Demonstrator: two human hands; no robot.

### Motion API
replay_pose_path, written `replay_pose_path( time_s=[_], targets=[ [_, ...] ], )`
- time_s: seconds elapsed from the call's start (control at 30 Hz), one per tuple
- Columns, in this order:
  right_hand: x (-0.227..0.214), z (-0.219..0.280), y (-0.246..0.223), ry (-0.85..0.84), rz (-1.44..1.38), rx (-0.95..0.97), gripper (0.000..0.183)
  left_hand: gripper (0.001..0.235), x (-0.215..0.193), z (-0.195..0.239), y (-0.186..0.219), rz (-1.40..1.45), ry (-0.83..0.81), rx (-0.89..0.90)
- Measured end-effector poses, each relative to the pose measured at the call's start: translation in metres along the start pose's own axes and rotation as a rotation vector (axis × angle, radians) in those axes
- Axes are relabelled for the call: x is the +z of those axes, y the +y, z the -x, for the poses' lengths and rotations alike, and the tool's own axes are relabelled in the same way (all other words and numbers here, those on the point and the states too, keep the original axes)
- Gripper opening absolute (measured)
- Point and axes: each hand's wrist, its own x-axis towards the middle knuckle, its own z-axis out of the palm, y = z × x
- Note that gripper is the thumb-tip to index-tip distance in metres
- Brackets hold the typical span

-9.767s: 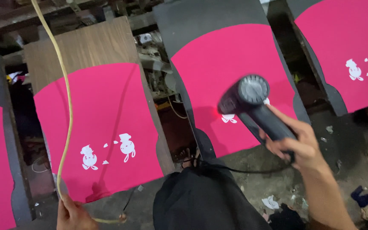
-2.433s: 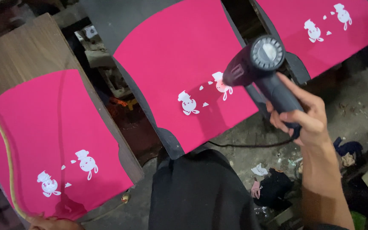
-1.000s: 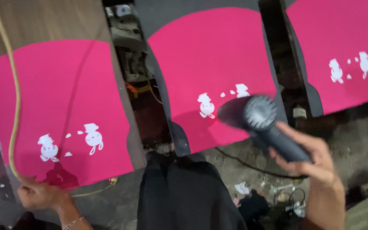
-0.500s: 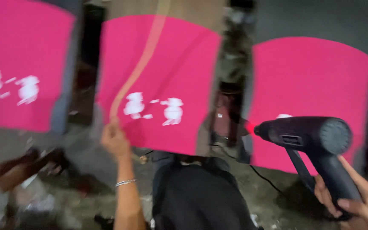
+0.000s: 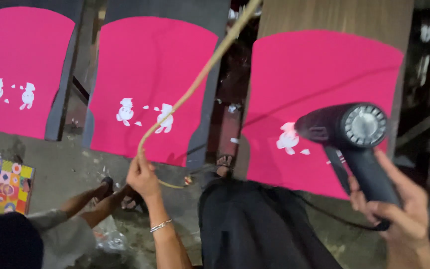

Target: Using a handheld heat gun to dry ink on screen-printed fabric panels

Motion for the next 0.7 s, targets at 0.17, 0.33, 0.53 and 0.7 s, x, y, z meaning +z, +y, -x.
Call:
replay_pose_path(
  time_s=[0.17,0.33,0.53,0.7],
  targets=[
    [0.063,0.015,-0.020,-0.059,-0.068,-0.098,0.100,0.022,-0.045,-0.085,-0.084,-0.025,0.000,0.080],
    [0.104,-0.001,-0.021,0.047,-0.064,-0.141,0.098,0.022,-0.056,-0.135,-0.129,-0.055,-0.017,0.023],
    [0.118,0.001,-0.025,0.034,-0.020,-0.101,0.094,0.026,-0.045,-0.162,-0.161,0.029,0.007,0.201],
    [0.139,-0.004,-0.039,0.188,0.162,-0.093,0.097,0.033,-0.037,-0.172,-0.162,0.003,-0.030,0.267]
  ],
)
